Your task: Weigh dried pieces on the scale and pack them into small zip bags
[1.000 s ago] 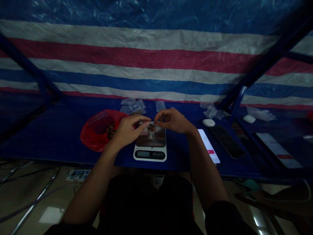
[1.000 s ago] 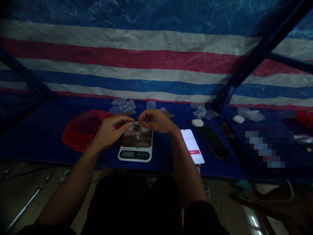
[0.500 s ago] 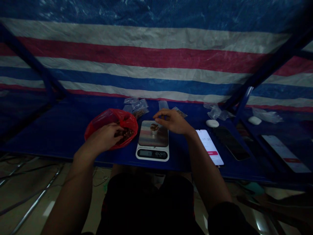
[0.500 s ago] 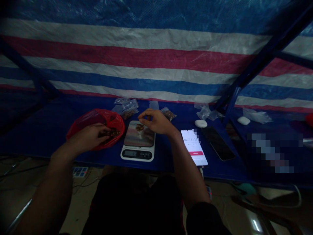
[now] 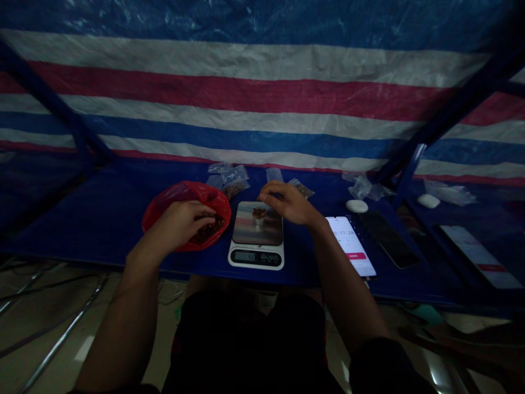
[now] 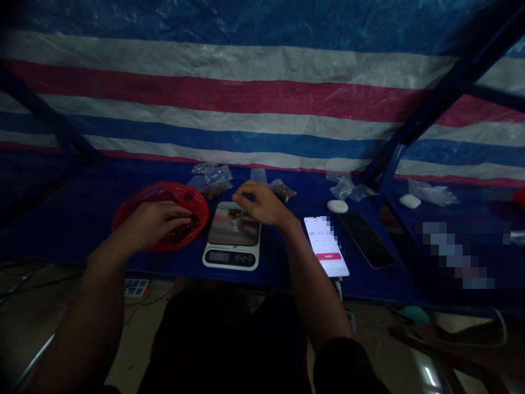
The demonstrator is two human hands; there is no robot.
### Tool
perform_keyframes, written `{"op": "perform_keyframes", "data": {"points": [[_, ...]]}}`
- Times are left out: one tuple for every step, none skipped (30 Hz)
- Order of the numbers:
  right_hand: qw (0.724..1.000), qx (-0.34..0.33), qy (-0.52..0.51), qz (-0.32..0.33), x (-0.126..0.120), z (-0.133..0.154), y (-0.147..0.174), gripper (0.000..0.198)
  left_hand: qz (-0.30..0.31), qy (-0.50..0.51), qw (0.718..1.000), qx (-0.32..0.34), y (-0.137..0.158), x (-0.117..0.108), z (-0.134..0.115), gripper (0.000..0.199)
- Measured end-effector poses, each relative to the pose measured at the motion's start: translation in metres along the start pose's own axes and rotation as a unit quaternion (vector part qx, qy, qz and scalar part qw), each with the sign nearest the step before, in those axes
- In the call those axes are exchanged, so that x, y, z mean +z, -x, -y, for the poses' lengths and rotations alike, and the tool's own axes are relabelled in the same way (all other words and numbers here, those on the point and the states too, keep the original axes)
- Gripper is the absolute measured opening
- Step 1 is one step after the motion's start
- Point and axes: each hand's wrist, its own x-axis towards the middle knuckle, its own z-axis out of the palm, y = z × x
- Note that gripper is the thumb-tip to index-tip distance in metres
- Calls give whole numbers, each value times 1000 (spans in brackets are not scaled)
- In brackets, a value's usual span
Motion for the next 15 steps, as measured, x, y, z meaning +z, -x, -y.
{"op": "perform_keyframes", "data": {"points": [[1000,3,6,-10,0,0,0,25,-6,14,1000,17,-2,-2,-9,31],[1000,6,13,-17,0,-1,-1,26,-12,28,999,35,-5,-4,-19,32],[1000,10,18,-22,0,-1,-1,26,-19,42,998,51,-8,-5,-29,32],[999,15,21,-25,0,-1,-1,27,-26,55,996,64,-12,-6,-39,32],[999,20,24,-27,0,-2,-1,27,-34,68,994,75,-17,-5,-49,31],[999,22,24,-28,0,-2,-1,26,-34,80,992,87,-22,-3,-58,30],[999,22,24,-29,0,-3,-1,25,-31,89,991,98,-27,-1,-66,29],[999,20,23,-31,0,-3,-1,24,-24,96,989,109,-32,2,-72,27],[999,18,22,-32,0,-4,-1,23,-14,99,988,117,-37,4,-77,26],[999,18,21,-34,0,-4,-2,22,-4,101,987,122,-40,7,-81,25],[999,20,21,-35,0,-4,-2,21,6,99,987,125,-44,10,-84,24],[999,24,22,-36,0,-4,-2,21,14,96,987,126,-46,12,-86,23],[999,29,23,-37,0,-4,-2,20,20,92,988,126,-48,14,-87,22],[998,33,24,-38,0,-4,-2,20,23,87,988,125,-48,15,-87,22],[998,35,25,-39,0,-4,-2,19,25,82,989,124,-49,16,-87,21]]}}
